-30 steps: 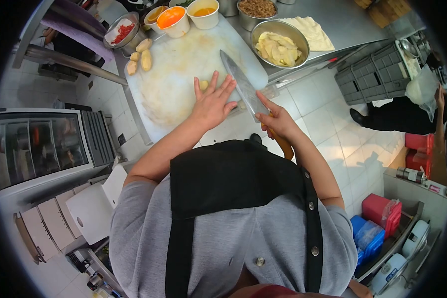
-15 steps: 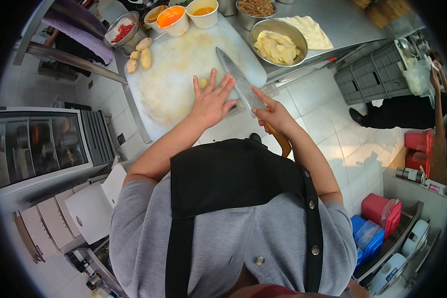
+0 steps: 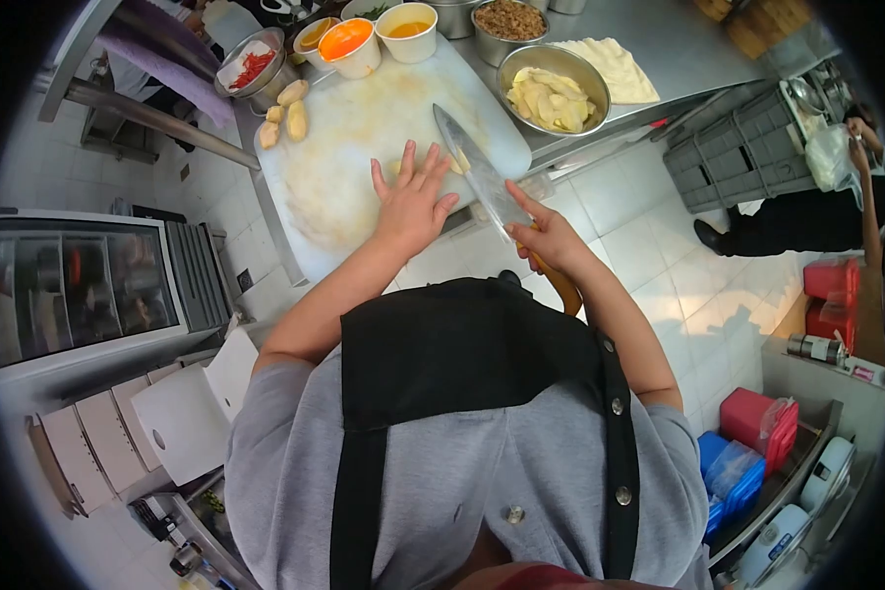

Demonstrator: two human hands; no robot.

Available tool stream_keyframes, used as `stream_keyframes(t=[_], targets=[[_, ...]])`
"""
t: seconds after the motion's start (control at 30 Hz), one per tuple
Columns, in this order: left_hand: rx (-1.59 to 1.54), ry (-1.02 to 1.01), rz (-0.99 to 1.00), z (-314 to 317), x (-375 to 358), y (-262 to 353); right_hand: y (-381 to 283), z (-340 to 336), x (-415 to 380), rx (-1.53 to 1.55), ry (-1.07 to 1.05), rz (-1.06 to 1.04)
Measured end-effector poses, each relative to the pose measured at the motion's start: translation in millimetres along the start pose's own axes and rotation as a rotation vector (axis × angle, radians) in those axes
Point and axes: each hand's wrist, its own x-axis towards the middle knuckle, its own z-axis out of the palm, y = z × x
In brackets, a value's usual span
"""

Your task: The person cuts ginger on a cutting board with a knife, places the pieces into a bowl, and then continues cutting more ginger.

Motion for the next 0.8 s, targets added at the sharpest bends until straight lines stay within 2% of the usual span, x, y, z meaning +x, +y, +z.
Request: stream_keyframes(t=[0.17, 0.4, 0.6, 0.8], targets=[[0.033, -0.039, 0.122, -1.6, -2.1, 3.3, 3.5, 0.4, 0.9, 0.016, 0.011, -0.008], [0.03, -0.021, 0.109, -0.8, -3.5, 2.2, 6.5, 2.1, -7.9, 0.019, 0.035, -0.028], [0.014, -0.03, 0.121, 1.3, -2.4, 0.5, -3.4, -0.8, -6.7, -0.125, 0.041, 0.035], [0.025, -0.038, 0.122, -1.7, -2.6, 1.3, -9.9, 6.7, 3.4, -0.053, 0.04, -0.038]])
